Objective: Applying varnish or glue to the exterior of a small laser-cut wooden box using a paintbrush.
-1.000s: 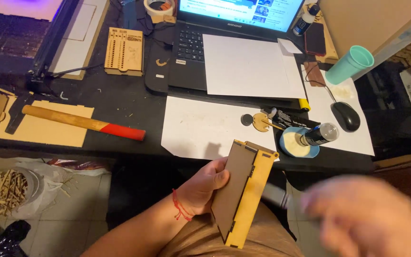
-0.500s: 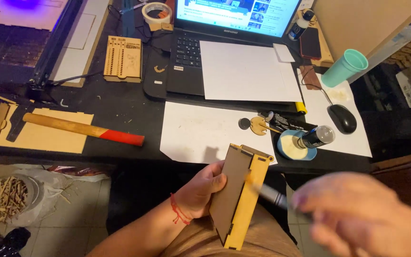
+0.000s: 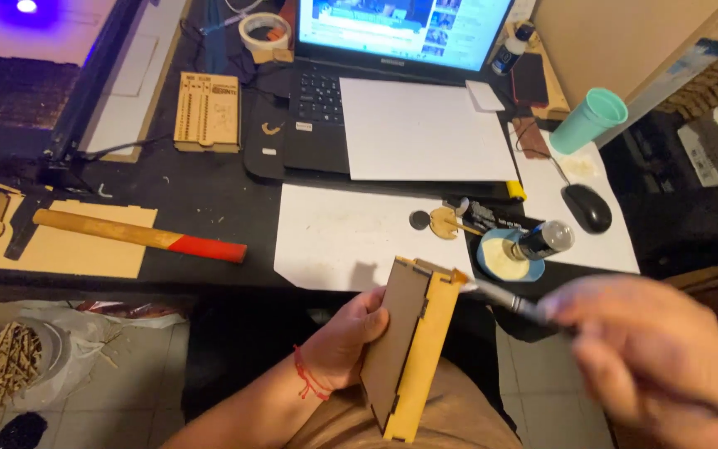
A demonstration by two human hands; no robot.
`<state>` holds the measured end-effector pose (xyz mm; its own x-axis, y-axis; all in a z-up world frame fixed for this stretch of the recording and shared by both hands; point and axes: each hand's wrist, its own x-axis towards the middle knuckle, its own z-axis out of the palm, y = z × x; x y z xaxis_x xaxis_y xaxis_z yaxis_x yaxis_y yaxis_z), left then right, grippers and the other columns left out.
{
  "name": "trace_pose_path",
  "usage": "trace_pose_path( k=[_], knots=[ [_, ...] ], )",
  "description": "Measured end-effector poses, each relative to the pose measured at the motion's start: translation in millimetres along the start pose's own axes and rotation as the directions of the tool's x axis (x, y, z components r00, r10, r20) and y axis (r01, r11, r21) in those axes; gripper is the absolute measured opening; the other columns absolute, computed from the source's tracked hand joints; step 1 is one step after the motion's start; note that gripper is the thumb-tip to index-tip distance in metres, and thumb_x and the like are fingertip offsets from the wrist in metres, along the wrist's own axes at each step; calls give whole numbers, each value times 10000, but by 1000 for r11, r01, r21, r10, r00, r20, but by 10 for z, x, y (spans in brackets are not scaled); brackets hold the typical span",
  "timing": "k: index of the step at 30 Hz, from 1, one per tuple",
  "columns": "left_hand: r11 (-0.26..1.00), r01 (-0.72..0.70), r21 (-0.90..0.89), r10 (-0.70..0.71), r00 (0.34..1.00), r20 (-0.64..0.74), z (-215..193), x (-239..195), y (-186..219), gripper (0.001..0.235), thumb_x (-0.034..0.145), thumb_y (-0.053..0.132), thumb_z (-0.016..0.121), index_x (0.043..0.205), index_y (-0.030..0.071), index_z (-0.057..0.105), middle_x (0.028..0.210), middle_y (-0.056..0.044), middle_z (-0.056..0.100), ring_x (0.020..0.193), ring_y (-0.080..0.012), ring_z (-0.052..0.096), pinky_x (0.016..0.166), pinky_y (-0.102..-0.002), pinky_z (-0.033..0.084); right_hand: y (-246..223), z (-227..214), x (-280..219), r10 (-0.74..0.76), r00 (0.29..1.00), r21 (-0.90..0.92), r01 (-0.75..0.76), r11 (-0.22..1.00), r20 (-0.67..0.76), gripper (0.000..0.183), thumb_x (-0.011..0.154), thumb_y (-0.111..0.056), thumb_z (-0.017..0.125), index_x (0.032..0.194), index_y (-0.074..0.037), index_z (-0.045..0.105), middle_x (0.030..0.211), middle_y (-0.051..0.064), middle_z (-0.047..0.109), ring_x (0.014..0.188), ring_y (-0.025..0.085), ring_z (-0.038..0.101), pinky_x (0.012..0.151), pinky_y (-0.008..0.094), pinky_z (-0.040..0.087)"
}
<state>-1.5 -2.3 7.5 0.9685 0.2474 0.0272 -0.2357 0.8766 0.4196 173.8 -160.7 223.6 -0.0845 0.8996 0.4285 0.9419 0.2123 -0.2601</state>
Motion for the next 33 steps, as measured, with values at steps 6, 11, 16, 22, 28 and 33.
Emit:
trace_pose_path(
  k=[6,11,16,22,28,33],
  knots=[
    [1000,10,1,-10,1000,-16,-42,9,-20,710,751,396,838,1272,16,542,1076,-107,690,929,-209,707,795,-335,613,126,163,-219,-29,1000,20,29,999,-3,251,884,-253,508,997,-84,654,941,16,771,866,121,790,839,237,610],
    [999,21,-27,-20,999,26,-4,9,14,759,741,381,858,1300,-7,523,1111,-131,688,962,-228,708,826,-342,618,37,195,-132,-1,984,95,19,995,-180,136,863,-161,527,878,-40,588,948,140,723,810,221,770,764,298,641],
    [999,15,-37,-15,1000,4,5,-4,9,741,761,351,842,1320,-13,518,1116,-144,685,965,-244,707,830,-357,619,8,241,-107,-236,964,101,249,963,-126,180,824,-174,571,678,-69,551,864,63,753,731,199,809,657,282,705],
    [999,-31,-27,30,999,-24,-86,38,-71,715,760,377,845,1271,-8,527,1058,-114,692,909,-196,710,770,-306,609,205,317,-338,-233,967,56,239,969,-106,160,863,-203,518,784,-66,492,894,96,730,807,239,795,747,338,684],
    [999,-17,43,20,996,-88,-94,42,-42,769,738,460,822,1307,18,552,1149,-106,687,1001,-206,692,858,-341,599,313,485,-669,-388,865,291,300,908,318,201,932,-421,683,1035,-259,742,1032,-110,775,935,36,751,781,228,614],
    [1000,-23,-6,23,995,-96,-73,37,-10,762,758,410,823,1368,62,527,1184,-104,678,1005,-223,691,866,-369,601,168,308,-519,91,991,1,-92,996,102,290,870,-357,479,985,-205,699,1003,-36,767,925,110,744,878,260,548]
  ],
)
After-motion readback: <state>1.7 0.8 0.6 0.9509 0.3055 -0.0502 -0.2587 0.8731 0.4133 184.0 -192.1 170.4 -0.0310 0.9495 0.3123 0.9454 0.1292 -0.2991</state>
